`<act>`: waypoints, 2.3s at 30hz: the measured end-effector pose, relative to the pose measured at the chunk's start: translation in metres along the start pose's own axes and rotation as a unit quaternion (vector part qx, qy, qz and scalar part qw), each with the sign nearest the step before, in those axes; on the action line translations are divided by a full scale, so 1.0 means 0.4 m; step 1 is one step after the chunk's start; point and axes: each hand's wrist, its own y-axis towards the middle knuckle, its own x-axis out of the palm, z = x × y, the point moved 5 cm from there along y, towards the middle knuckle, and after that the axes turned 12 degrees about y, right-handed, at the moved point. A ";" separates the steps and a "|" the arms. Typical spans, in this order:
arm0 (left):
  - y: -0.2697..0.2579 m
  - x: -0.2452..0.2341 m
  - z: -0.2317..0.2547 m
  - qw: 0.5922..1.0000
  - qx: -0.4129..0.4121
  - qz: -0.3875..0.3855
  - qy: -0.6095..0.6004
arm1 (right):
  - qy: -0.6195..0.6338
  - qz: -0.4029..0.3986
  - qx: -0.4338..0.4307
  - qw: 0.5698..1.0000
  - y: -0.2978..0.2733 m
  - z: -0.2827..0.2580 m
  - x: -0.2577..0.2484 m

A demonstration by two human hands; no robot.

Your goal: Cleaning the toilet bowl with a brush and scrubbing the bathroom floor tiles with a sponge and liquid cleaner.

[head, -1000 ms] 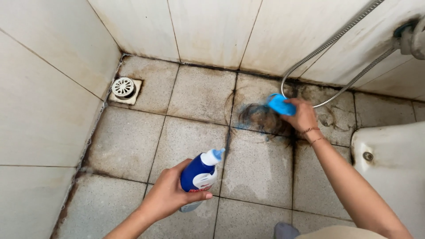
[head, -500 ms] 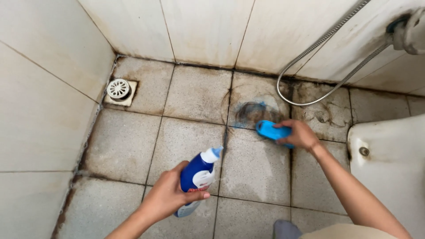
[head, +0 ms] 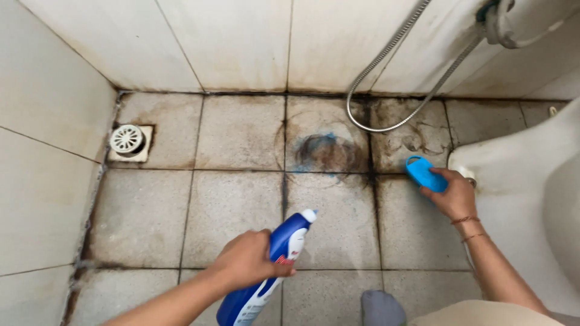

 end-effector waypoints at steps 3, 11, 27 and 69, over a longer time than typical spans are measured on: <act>0.064 -0.011 0.118 0.997 0.045 -0.061 0.033 | -0.025 0.039 -0.050 0.998 -0.047 0.011 0.012; 0.297 0.033 0.339 0.991 0.133 0.021 -0.007 | 0.033 0.087 0.027 0.995 -0.076 -0.002 0.025; 0.282 0.063 0.373 0.988 0.152 -0.020 -0.024 | 0.139 0.008 -0.128 0.982 -0.126 -0.269 0.239; 0.048 -0.199 0.425 0.901 0.411 -0.011 -0.138 | 0.040 -0.013 -0.090 0.995 -0.079 -0.020 0.097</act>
